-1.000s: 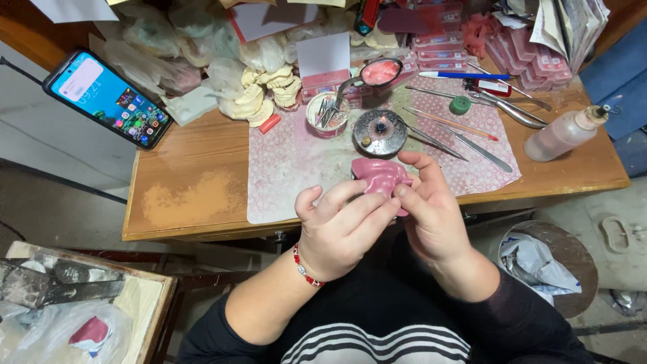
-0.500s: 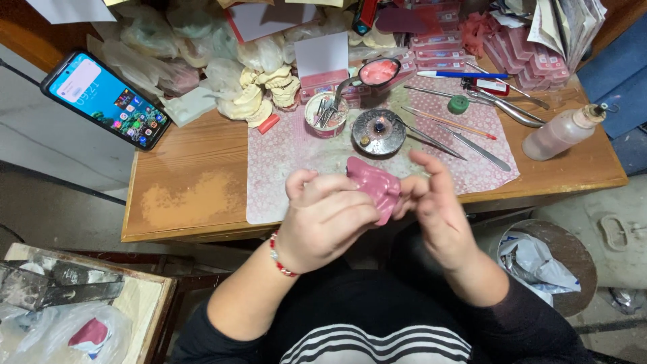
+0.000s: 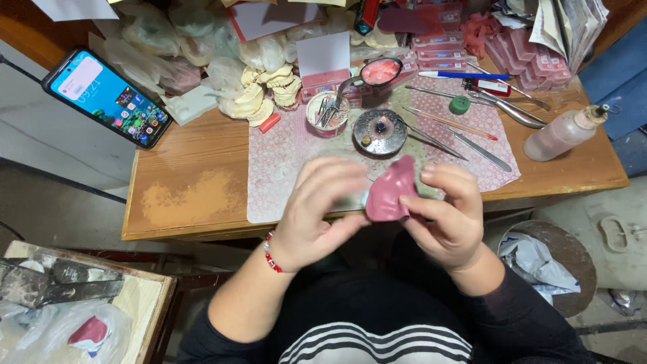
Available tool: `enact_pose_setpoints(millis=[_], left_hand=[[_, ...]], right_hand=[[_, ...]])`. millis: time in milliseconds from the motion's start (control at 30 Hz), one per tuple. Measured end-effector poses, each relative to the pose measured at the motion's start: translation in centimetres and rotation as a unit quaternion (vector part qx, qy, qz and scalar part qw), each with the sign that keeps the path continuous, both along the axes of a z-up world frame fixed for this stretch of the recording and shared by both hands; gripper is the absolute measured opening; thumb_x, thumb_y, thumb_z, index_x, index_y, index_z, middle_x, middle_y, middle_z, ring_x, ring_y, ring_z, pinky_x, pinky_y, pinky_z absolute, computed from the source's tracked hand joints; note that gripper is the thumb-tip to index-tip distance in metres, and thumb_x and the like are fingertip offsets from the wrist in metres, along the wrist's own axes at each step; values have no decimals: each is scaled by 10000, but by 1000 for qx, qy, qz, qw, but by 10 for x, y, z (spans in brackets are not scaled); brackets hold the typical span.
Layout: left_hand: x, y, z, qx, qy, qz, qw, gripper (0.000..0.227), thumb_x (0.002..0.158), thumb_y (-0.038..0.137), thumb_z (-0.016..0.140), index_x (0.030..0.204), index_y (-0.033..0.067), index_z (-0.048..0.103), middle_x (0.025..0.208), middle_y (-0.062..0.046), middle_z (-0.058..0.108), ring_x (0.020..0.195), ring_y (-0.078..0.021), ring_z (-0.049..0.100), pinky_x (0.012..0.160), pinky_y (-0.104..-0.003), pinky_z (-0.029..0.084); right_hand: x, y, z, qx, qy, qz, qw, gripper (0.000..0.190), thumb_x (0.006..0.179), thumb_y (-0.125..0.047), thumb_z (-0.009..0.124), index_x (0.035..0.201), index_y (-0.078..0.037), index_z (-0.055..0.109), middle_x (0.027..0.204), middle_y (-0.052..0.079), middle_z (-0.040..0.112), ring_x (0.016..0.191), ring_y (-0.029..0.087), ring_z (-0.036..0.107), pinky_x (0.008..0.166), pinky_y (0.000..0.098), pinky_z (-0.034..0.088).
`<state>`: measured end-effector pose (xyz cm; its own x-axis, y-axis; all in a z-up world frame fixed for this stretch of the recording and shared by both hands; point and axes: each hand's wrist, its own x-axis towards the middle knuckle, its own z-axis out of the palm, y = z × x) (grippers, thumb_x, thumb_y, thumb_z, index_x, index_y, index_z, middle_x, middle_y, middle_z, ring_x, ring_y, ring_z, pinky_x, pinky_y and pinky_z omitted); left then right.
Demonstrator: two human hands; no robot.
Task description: The person works on a pink dental prosthesis, using a metal tool to smooth its surface. They then use a pink sanding sheet to refine the edges and shape. The person applies liquid from a squeeze bottle to the prosthesis and continues to smooth and shape it with the metal tool.
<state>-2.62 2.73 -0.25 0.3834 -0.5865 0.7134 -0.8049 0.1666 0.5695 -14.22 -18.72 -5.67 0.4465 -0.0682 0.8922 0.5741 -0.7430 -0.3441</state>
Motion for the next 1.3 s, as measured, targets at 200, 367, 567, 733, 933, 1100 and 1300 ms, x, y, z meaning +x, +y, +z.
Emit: enact_pose_setpoints(millis=[200, 367, 567, 733, 933, 1100, 1300], left_hand=[[-33, -26, -65, -41, 398, -7, 917, 434, 852, 147, 830, 1224, -30, 697, 699, -57, 722, 640, -60, 612, 601, -189, 493], [-25, -24, -53, -56, 362, 42, 930, 154, 899, 56, 755, 1039, -6, 770, 627, -81, 737, 557, -86, 666, 529, -212, 541], [-15, -19, -50, -16, 321, 62, 945, 59, 875, 68, 764, 926, 49, 789, 542, -25, 694, 501, -25, 566, 474, -186, 492], [-13, -22, -40, 12, 297, 64, 953, 44, 856, 92, 781, 889, 64, 788, 557, -23, 680, 505, -45, 564, 460, -189, 479], [-30, -37, -59, 20, 410, 1, 912, 1025, 575, 240, 981, 1457, 69, 488, 1258, -225, 701, 1186, -317, 644, 1077, -467, 478], [-24, -46, -77, -124, 446, 8, 886, 712, 813, 22, 840, 1420, 56, 470, 1189, -109, 716, 1090, -141, 668, 962, -299, 567], [1, -28, -73, -146, 566, -12, 811, 703, 742, -114, 794, 1345, 62, 478, 1107, -123, 688, 985, -195, 726, 841, -319, 649]], right_hand=[[12, 5, -22, -112, -144, -102, 978, 144, 864, -251, 871, 941, -133, 844, 1119, 207, 651, 1007, 426, 633, 866, 510, 577], [10, 13, -15, -141, -125, -121, 975, 207, 867, -299, 871, 1035, -184, 828, 1225, 174, 585, 1105, 403, 586, 938, 496, 551], [6, -2, -5, 60, 64, 22, 996, 660, 860, -392, 789, 1347, -1, 575, 1263, 196, 576, 1160, 289, 594, 1022, 451, 490], [5, 6, -14, 301, 223, 102, 921, 365, 829, 16, 801, 1180, 67, 715, 962, 112, 753, 886, 107, 649, 823, 300, 560], [13, 30, -12, 457, 223, 73, 858, 306, 903, -20, 764, 1196, 19, 683, 880, -5, 725, 780, 4, 624, 724, 177, 541], [15, 29, -31, 462, 231, 99, 851, 389, 863, -7, 795, 1221, 34, 648, 930, 45, 720, 848, 70, 691, 778, 211, 588], [1, -77, 3, -15, 314, -248, 916, 228, 958, -150, 760, 1169, -62, 754, 1037, 113, 756, 1031, 312, 707, 902, 406, 541]])
